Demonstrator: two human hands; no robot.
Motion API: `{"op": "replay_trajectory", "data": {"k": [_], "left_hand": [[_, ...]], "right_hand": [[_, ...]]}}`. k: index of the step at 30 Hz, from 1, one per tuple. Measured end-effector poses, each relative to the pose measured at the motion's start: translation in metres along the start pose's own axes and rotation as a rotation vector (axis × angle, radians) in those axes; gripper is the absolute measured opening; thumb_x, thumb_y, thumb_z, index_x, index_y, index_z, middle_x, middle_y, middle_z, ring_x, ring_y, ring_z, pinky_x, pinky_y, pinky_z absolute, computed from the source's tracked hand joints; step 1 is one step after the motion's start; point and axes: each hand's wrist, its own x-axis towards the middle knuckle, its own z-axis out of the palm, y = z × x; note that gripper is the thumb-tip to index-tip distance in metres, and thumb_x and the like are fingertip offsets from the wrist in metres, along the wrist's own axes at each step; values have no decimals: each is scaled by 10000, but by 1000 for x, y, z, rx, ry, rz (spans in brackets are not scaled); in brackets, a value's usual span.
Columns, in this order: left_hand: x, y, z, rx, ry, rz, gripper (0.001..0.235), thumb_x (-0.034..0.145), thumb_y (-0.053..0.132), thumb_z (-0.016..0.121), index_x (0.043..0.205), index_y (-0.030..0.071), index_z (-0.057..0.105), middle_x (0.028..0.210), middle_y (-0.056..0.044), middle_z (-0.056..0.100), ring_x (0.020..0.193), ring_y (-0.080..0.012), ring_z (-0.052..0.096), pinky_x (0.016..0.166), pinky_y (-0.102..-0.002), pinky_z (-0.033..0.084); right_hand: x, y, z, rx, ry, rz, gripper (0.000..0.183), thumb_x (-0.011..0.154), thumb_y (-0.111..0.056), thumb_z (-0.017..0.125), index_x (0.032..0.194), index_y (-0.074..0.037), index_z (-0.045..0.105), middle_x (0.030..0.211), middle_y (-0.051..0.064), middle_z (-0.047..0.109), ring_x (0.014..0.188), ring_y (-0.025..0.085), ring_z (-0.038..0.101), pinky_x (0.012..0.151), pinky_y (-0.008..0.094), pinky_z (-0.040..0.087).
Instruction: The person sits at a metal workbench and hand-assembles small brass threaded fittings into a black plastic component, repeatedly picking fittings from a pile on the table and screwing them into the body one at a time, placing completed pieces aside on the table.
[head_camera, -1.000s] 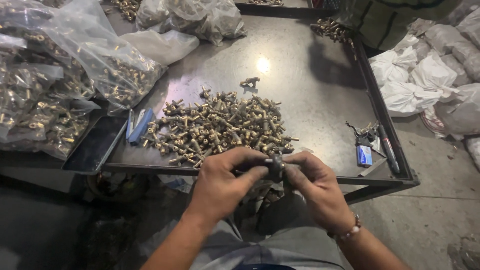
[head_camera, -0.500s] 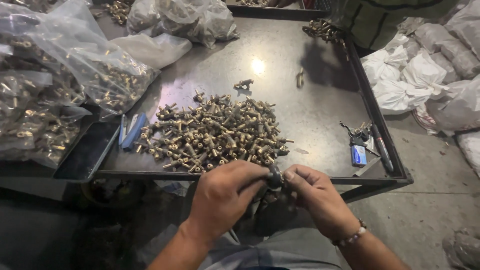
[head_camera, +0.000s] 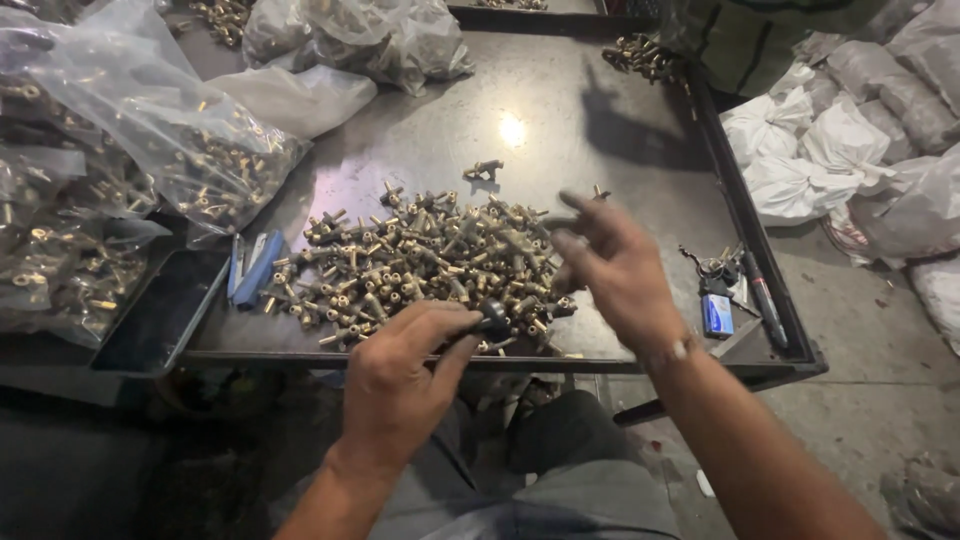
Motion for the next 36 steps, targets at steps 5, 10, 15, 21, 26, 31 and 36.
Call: {"op": "replay_trajectory", "data": {"k": [5,10,15,21,26,31,36], "left_hand": [[-7,-9,-4,-15,-20,-44,203,819,57,795,1013,82,744,1001,-84,770,924,-235,775,783,-319,610],[-10,-9,1,-8,-47,-59,215,807,71,797,1017,90,754,995,-71,780,911,-233,775,767,-318,605],[-9,-7,3,-46,-104,-102,220,798,72,802,1012,92,757,987,-65,784,890,-222,785,732,-314,610],[0,-2,6,-91,-62,-72,205,812,64,806,1010,73,756,973,-85,781,884,-226,781,752,-311,606],[12,7,12,-169,-29,-12,208,851,68,799,1055,73,759,1004,-80,785,910,-202,786,781,-306,613],[18,20,13,-203,-88,-2,205,870,57,779,1073,77,760,1013,-72,788,914,-187,788,771,-288,620],[13,19,13,-219,-111,5,207,870,61,779,1075,87,771,1020,-64,796,910,-176,797,764,-278,626]], "right_hand": [[83,75,-51,-704,469,-211,422,821,-236,871,1142,-35,684,1090,119,756,927,216,720,814,369,588],[97,71,-53,-981,458,138,414,795,-327,885,1071,-67,720,1067,118,747,955,293,711,842,444,555],[95,82,-58,-1021,475,120,328,879,-341,822,1061,-83,732,1028,144,756,943,319,718,808,459,551],[17,44,-33,-273,154,132,210,976,-234,615,1067,-58,686,1014,58,770,775,130,717,648,285,602],[-49,39,-24,-228,68,162,235,976,-230,655,1048,-37,769,834,64,732,607,95,548,522,232,467],[-80,20,-16,-181,-29,28,241,967,-213,674,1060,-22,787,778,28,669,609,59,494,508,229,409],[-88,13,-18,-205,-143,-156,240,984,-195,650,1094,-15,763,843,3,664,717,59,566,612,228,475]]}}
